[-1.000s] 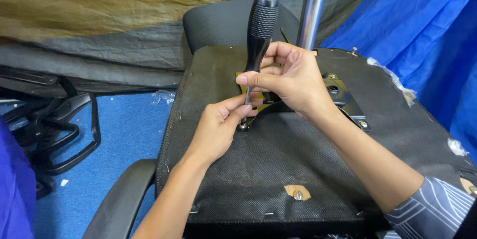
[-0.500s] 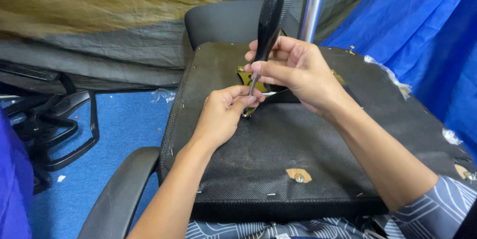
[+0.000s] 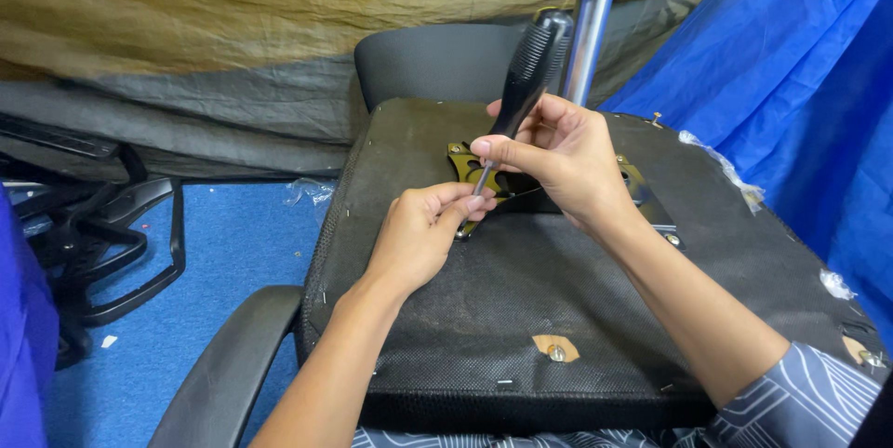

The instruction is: The person uses a screwdriver to tighten screws into a metal bracket attached to the underside of an office chair seat. The person holds the bracket with one hand while turning the screwdriver with the other, working on multiple screw holes in sequence.

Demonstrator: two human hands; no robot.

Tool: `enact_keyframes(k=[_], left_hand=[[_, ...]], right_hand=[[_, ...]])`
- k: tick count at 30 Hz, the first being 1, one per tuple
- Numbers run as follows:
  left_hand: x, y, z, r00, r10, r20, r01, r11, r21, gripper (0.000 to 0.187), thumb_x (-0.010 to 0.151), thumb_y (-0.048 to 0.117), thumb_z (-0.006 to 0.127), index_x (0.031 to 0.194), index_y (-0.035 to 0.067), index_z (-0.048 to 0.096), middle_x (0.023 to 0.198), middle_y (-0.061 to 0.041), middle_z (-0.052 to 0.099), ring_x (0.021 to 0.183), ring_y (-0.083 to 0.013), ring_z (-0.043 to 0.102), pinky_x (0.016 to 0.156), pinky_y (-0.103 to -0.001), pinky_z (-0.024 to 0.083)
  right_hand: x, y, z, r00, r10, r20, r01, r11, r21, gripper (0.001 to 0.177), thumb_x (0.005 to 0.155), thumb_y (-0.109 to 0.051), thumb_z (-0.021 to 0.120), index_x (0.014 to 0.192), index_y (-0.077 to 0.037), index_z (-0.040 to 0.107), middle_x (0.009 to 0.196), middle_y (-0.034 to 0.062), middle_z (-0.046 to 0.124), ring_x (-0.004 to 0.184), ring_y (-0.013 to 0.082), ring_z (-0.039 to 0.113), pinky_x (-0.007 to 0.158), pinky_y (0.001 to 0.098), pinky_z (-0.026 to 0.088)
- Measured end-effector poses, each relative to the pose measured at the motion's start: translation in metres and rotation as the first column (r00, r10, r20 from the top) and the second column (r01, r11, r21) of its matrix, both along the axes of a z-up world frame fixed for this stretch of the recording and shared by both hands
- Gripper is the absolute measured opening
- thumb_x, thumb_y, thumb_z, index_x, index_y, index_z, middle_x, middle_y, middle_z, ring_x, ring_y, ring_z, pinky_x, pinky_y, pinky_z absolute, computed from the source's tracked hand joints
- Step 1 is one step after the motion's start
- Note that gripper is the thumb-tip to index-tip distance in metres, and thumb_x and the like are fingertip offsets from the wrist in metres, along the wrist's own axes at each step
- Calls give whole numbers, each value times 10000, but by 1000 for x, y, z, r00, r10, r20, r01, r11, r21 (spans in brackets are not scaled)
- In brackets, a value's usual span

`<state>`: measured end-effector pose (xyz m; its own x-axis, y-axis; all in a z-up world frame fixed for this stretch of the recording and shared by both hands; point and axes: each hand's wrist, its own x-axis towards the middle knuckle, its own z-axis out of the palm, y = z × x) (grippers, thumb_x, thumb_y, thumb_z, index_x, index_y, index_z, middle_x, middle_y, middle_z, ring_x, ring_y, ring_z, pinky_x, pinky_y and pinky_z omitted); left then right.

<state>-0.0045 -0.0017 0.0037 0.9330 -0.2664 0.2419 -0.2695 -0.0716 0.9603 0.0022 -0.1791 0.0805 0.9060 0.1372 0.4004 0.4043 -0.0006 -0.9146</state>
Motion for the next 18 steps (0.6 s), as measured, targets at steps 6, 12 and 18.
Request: enact_keyframes(k=[6,12,18], left_hand=[[-11,2,12,997,43,64,-47,997,67,238,963,182,627,1103,68,781,999,-61,833,976,-146,789,883,-296,581],[-32,4,26,971,135,199,-202,906,371,286,1018,166,567,1285,147,668,924,-123,784,900,-299,744,793,-407,547],[-27,6,25,962,160,221,-194,971,142,177,953,136,600,1049,58,726,879,-100,801,830,-227,800,757,-344,595]], right_hand=[[-10,-3,-6,995,-49,81,48,999,10,308,822,-6,858,1053,25,658,896,54,724,800,118,718,758,270,628],[-7,-2,6,993,9,118,10,987,-161,322,826,-11,835,1110,11,687,980,66,716,897,127,719,829,262,603],[-2,8,6,967,230,112,-224,972,-67,470,910,19,742,1315,16,505,1154,143,735,1091,198,724,972,334,608]])
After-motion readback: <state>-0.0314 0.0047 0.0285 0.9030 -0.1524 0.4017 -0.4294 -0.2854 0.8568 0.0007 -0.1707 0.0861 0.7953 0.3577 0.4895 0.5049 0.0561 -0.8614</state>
